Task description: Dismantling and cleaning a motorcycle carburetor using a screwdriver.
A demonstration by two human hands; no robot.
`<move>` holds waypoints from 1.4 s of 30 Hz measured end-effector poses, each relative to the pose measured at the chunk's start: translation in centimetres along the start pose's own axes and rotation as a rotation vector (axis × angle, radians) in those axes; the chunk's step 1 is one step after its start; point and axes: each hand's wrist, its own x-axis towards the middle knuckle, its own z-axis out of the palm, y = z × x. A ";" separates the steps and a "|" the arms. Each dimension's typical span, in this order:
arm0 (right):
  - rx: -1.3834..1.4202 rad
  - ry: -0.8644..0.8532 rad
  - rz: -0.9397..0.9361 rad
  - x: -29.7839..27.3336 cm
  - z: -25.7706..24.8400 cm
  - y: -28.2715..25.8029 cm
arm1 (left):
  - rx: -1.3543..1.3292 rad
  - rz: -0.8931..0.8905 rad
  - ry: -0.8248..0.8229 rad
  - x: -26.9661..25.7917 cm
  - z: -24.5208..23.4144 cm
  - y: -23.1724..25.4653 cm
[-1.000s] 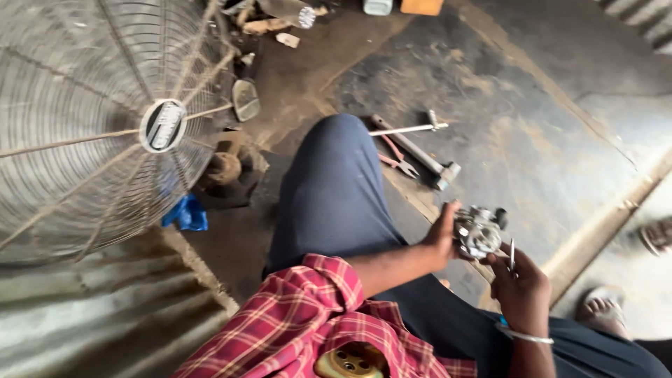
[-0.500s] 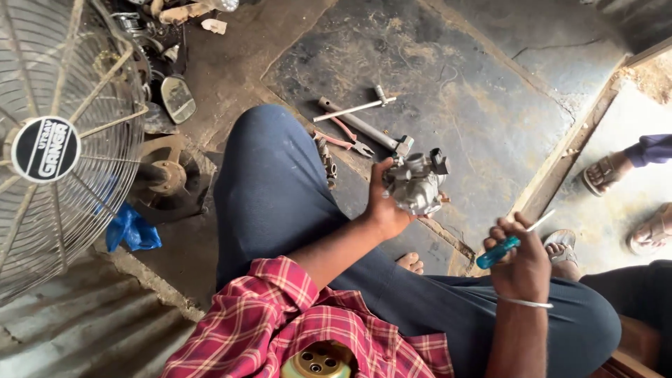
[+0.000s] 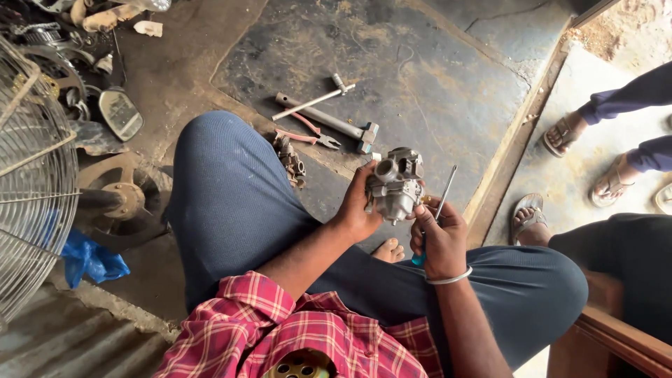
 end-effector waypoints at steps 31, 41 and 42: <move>-0.273 0.029 -0.152 0.7 0.3 -1.0 | 0.310 -0.144 0.435 1.7 -1.7 -0.4; -0.206 0.145 -0.118 1.0 -1.0 -1.3 | 0.541 -0.190 0.234 1.5 -1.2 -0.7; -0.210 0.137 -0.120 1.0 -0.9 -1.4 | 0.568 -0.180 0.227 1.4 -1.1 -0.5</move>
